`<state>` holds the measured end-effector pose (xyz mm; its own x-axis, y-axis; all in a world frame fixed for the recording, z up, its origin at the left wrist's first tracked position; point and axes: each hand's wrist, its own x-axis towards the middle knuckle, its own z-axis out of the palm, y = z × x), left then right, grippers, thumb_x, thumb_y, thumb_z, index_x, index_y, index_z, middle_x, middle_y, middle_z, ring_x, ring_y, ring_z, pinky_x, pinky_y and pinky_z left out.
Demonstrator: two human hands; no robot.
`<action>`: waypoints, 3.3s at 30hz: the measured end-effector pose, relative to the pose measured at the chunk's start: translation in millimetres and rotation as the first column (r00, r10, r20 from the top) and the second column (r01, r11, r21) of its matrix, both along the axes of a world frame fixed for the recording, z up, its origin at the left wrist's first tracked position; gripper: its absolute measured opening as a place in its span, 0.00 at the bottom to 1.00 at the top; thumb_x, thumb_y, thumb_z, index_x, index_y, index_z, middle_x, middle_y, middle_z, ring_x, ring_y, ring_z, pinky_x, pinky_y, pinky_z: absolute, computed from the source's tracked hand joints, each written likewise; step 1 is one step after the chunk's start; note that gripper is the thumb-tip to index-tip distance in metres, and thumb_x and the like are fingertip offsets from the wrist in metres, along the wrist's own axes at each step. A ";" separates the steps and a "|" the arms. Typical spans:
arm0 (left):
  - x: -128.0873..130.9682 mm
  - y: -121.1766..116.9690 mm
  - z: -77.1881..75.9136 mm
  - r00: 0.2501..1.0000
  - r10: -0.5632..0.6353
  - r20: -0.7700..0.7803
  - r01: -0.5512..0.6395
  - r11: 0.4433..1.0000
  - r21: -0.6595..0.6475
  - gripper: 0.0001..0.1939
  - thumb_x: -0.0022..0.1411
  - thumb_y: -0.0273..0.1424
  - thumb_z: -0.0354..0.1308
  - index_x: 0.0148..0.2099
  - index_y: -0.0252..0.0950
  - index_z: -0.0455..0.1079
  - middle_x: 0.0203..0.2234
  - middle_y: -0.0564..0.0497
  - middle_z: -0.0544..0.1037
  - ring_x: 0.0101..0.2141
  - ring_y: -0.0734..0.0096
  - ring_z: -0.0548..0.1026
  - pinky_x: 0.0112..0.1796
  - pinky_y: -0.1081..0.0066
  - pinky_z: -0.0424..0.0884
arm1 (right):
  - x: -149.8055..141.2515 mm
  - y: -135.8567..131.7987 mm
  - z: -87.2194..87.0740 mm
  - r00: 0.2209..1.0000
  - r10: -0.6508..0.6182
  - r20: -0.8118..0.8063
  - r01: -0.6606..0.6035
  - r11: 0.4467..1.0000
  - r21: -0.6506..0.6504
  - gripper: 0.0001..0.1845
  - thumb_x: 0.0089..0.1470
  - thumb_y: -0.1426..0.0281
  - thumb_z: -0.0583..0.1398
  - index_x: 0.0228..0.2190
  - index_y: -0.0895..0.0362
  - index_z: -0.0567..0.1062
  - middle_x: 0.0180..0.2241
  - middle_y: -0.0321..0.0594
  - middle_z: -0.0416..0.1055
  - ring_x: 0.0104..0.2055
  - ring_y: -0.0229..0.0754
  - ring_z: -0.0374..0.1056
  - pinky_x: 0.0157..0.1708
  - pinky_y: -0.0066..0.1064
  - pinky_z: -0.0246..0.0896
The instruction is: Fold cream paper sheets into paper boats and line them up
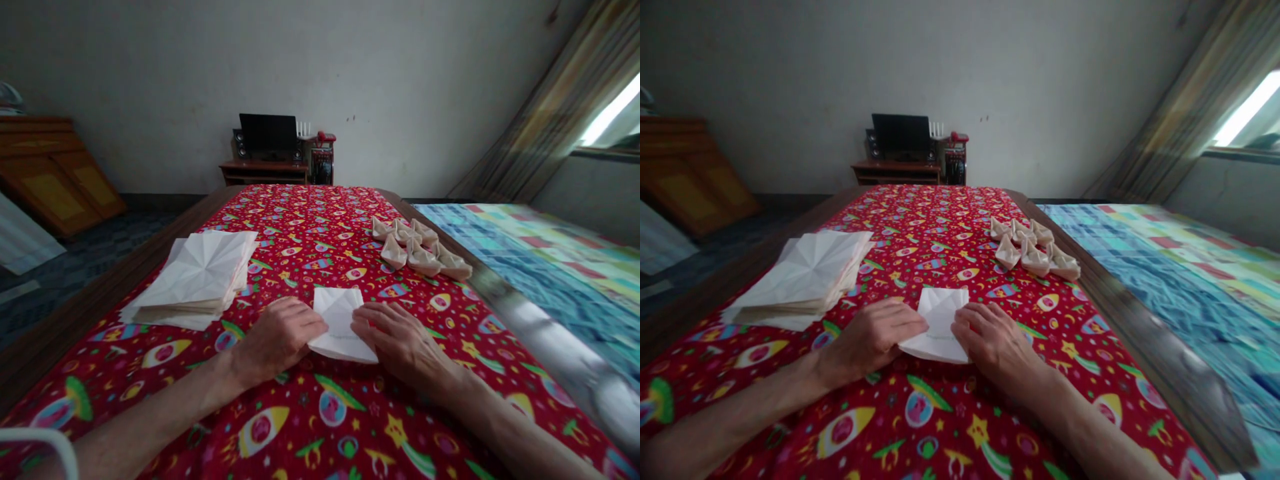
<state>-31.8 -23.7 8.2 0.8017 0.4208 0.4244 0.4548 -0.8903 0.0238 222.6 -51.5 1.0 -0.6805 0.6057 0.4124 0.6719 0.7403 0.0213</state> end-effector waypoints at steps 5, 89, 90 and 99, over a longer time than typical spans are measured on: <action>0.9 0.4 -2.8 0.999 0.012 0.030 -0.010 0.998 -0.068 0.12 0.66 0.33 0.49 0.41 0.37 0.73 0.35 0.49 0.78 0.36 0.67 0.74 0.40 0.65 0.66 | 4.1 2.3 -7.4 0.993 -0.013 -0.116 -0.011 0.980 -0.198 0.12 0.59 0.73 0.52 0.37 0.56 0.75 0.38 0.44 0.73 0.40 0.42 0.67 0.38 0.32 0.65; -9.9 -11.8 -9.2 0.970 0.115 -0.212 -0.149 0.977 -0.152 0.22 0.69 0.36 0.42 0.63 0.43 0.53 0.61 0.52 0.59 0.61 0.68 0.55 0.60 0.58 0.48 | -4.4 -15.1 -2.6 0.992 -0.024 0.125 0.051 0.975 -0.217 0.31 0.63 0.58 0.47 0.61 0.63 0.55 0.62 0.51 0.51 0.64 0.47 0.46 0.62 0.47 0.44; -13.3 -12.4 -9.2 0.970 0.122 -0.211 -0.155 0.977 -0.148 0.22 0.69 0.35 0.43 0.63 0.44 0.54 0.61 0.52 0.59 0.61 0.68 0.56 0.60 0.58 0.48 | -2.2 -15.9 -2.1 0.991 -0.039 0.129 0.066 0.974 -0.215 0.30 0.63 0.59 0.47 0.61 0.62 0.56 0.61 0.51 0.52 0.64 0.47 0.47 0.62 0.47 0.44; -14.3 -5.6 -5.5 0.988 0.152 -0.001 -0.151 0.980 -0.132 0.16 0.68 0.31 0.45 0.51 0.38 0.70 0.48 0.49 0.76 0.51 0.66 0.70 0.55 0.60 0.63 | 3.2 -16.3 -1.4 0.978 -0.207 -0.015 0.202 0.966 -0.161 0.18 0.63 0.66 0.48 0.46 0.57 0.73 0.49 0.47 0.71 0.52 0.48 0.66 0.50 0.43 0.60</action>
